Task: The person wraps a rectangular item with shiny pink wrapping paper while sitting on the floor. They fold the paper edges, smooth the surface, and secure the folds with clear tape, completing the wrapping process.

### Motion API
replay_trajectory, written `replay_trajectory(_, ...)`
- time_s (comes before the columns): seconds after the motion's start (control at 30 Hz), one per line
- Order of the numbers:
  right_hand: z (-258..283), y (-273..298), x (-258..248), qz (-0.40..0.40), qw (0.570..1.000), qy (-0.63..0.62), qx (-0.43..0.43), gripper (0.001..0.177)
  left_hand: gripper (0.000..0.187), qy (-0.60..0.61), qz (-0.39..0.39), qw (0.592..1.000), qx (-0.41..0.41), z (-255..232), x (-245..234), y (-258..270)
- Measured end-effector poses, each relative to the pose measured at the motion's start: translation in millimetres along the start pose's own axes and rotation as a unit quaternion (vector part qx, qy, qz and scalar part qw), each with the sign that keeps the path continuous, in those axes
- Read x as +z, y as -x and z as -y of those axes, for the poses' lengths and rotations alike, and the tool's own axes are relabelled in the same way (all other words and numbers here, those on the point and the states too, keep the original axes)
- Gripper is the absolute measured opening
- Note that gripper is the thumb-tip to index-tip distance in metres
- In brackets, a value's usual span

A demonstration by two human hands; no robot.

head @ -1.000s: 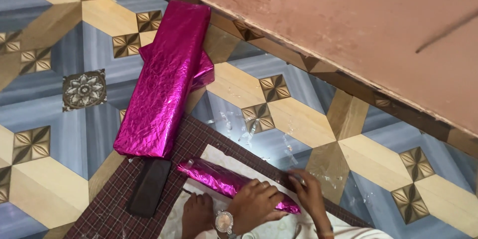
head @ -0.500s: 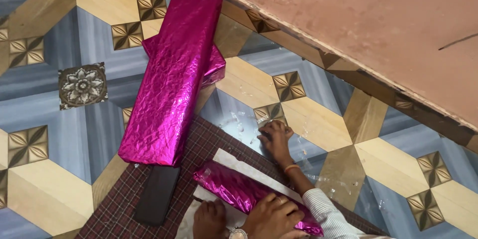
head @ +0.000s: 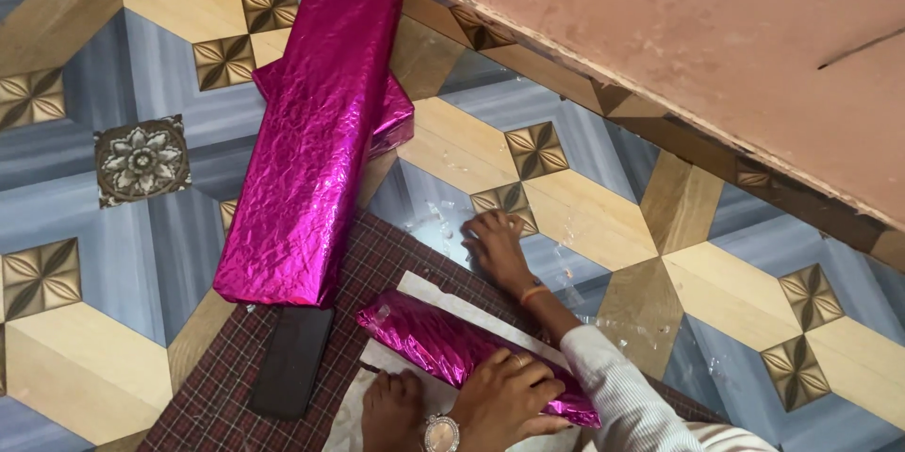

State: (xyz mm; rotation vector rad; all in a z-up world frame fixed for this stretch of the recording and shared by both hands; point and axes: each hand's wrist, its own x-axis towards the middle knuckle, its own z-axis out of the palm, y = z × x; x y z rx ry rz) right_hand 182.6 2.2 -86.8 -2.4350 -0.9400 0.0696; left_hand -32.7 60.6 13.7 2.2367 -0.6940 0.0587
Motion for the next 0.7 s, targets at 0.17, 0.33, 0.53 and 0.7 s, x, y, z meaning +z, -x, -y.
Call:
replay_trajectory(0.17, -9.2, -33.4, 0.9, 0.009, 0.999, 0.009, -0.035, 0.029, 0.045, 0.003, -0.007, 1.0, 0.011, 3.2, 4.4, -0.1)
replay_trajectory(0.33, -44.4, -63.0, 17.6, -0.034, 0.999, 0.012, 0.033, 0.034, 0.048, 0.001, 0.017, 1.0, 0.011, 10.0, 15.8, 1.7)
replay_trajectory(0.53, -88.8, -109.0, 37.9, 0.096, 0.988, 0.084, 0.083, 0.073, 0.052, -0.005, 0.03, 1.0, 0.005, 15.7, 22.5, -1.1)
replay_trajectory(0.7, -106.6, -104.0, 44.4, 0.123, 0.988, 0.047, 0.085, 0.081, 0.054, -0.013, 0.03, 0.999, -0.001, 14.7, 21.8, -2.6)
